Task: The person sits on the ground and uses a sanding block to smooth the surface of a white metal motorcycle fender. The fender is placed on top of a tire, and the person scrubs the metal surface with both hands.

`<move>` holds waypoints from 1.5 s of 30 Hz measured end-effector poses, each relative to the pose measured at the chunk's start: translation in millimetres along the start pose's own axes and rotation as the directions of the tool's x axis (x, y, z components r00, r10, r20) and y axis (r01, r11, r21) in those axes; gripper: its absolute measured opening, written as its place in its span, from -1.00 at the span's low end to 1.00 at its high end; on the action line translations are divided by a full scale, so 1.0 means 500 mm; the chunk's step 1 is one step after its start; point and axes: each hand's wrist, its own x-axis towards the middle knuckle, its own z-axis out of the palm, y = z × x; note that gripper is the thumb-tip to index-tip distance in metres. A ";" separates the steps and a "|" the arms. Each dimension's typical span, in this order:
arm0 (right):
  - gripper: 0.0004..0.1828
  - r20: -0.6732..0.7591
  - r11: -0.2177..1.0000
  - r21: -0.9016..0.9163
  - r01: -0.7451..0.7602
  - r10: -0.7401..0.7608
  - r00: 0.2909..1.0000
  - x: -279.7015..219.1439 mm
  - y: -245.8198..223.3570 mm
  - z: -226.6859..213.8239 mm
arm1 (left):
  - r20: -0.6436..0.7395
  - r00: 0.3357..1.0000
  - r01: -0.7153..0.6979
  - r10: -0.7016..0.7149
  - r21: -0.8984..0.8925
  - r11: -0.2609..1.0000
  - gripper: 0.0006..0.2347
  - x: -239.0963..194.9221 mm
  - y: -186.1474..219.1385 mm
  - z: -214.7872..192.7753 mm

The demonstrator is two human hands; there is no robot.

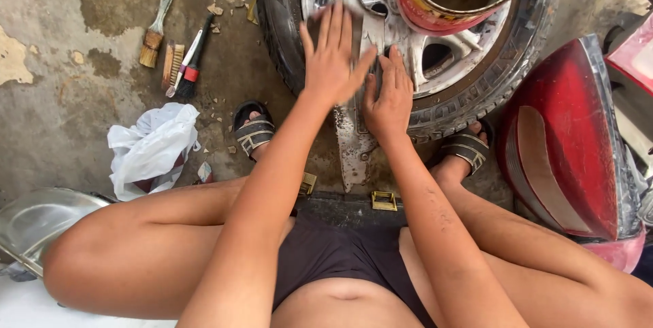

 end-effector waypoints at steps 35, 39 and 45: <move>-0.59 0.063 0.993 -0.095 -0.076 0.082 0.995 0.028 -0.037 -0.015 | 0.096 0.995 -0.019 0.010 0.093 0.996 0.00 0.174 -0.016 -0.053; -0.60 0.058 0.995 -0.071 -0.065 0.069 0.996 0.022 -0.038 -0.020 | 0.126 0.991 0.037 -0.053 0.124 0.992 0.04 0.143 0.020 -0.095; -0.59 0.076 0.990 -0.112 -0.084 0.093 0.993 0.023 -0.042 -0.016 | 0.081 0.996 -0.034 0.024 0.126 0.991 0.05 0.146 -0.017 -0.057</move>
